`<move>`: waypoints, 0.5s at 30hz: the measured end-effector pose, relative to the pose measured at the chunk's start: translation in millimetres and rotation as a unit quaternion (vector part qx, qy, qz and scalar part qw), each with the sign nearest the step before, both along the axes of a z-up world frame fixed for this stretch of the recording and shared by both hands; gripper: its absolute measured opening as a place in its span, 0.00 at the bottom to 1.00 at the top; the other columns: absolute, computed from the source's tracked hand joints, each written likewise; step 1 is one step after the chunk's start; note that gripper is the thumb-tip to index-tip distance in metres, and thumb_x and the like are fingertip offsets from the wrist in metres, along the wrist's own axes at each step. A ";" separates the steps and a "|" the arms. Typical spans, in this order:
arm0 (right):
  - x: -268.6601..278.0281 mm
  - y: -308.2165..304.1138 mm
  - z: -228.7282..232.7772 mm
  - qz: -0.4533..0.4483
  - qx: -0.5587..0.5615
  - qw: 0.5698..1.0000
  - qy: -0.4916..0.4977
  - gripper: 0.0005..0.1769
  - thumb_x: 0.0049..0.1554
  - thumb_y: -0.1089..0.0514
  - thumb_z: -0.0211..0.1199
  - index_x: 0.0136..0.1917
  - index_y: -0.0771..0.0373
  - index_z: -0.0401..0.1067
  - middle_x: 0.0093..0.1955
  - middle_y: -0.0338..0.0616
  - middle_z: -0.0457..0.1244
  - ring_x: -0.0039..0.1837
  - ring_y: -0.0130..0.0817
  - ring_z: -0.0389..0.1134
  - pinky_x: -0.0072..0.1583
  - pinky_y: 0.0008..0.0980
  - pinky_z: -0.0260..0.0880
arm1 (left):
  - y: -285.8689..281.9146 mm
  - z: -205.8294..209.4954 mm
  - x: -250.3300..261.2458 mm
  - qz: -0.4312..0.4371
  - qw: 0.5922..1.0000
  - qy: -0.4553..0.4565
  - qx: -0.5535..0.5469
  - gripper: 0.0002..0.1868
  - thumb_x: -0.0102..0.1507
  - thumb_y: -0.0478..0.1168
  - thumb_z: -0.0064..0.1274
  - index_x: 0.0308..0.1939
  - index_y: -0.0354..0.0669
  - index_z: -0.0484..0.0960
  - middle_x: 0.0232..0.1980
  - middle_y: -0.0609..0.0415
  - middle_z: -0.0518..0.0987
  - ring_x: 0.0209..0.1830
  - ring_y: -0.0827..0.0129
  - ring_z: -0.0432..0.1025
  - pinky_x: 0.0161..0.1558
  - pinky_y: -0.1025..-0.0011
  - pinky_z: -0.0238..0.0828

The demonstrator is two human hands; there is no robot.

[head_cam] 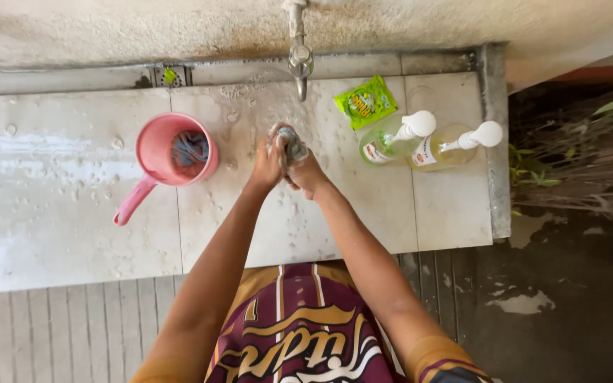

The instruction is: Washing and rinsing a cloth at an outdoor sink.

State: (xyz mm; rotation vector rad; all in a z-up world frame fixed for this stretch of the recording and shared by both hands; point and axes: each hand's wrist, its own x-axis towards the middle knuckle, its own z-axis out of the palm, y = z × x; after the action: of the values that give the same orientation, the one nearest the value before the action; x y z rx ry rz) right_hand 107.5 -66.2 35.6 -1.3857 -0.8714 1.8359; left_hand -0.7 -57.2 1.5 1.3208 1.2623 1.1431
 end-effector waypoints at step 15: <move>-2.4 3.4 -46.0 -0.012 0.339 0.892 -0.298 0.39 0.41 0.67 0.65 0.66 0.79 0.63 0.55 0.75 0.62 0.61 0.71 0.65 0.61 0.58 0.69 | 30.1 -22.2 12.5 0.094 0.931 -0.150 -0.318 0.34 0.70 0.57 0.44 0.76 0.45 0.62 0.74 0.35 0.66 0.76 0.41 0.59 0.73 0.47 0.54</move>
State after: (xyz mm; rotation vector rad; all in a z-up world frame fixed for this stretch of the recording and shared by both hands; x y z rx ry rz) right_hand 105.1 -62.9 -10.4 -1.4602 -1.6021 0.8966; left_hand 11.8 -27.1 -20.7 0.5313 1.3858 0.9032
